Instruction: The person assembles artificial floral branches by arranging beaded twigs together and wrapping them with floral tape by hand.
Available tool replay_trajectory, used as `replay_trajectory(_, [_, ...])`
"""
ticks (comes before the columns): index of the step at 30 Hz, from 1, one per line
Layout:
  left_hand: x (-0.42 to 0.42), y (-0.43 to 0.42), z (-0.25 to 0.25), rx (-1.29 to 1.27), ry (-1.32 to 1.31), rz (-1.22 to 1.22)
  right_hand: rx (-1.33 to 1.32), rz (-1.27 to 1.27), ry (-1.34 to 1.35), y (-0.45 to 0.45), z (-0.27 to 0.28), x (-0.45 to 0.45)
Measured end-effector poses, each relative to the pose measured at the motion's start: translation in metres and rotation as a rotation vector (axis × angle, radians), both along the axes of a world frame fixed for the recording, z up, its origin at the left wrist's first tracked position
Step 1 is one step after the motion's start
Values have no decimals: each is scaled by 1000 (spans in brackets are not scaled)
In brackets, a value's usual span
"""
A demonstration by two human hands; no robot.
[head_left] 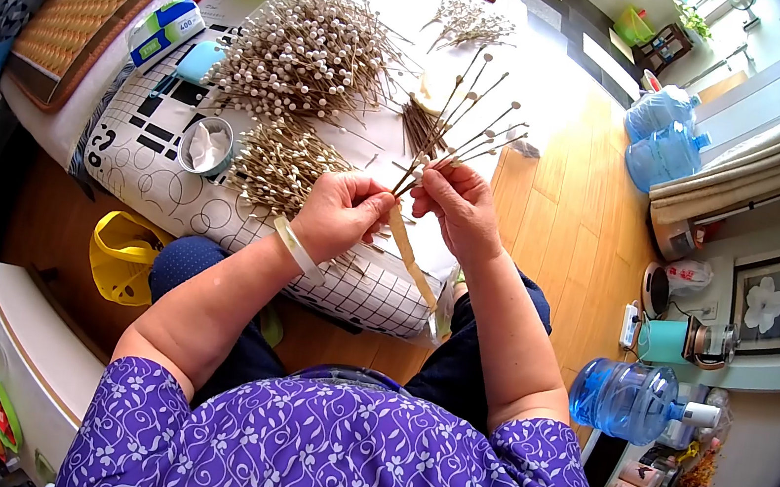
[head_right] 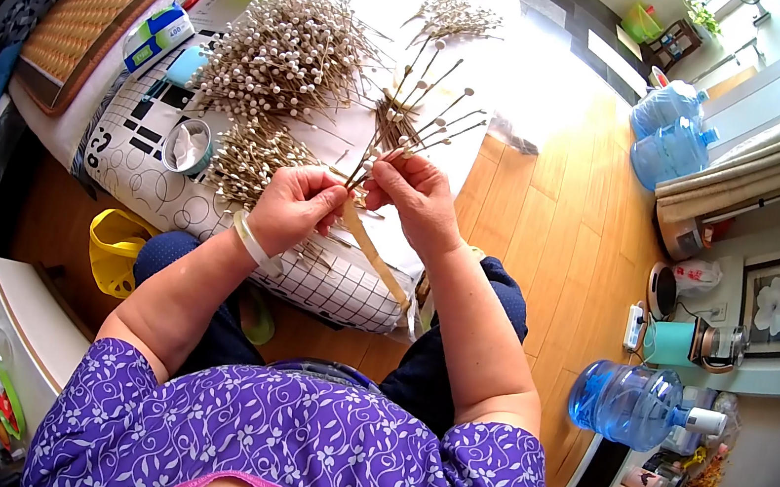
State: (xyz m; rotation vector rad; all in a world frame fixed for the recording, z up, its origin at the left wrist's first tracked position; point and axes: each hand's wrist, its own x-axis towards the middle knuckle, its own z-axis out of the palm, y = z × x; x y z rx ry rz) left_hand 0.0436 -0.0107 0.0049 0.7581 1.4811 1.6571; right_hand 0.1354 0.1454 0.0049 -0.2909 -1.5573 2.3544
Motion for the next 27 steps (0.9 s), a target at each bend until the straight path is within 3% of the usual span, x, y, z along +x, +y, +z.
replay_trajectory(16, [-2,-4,6,-6,-151,-10,-2,39,26,-3,-3,-3])
replay_trajectory(25, [-3,1,2,-28,50,8,-141,37,10,-7,-2,-3])
replay_trajectory(27, [-3,2,-1,-29,168,16,-36,-8,-94,-4,-5,-4])
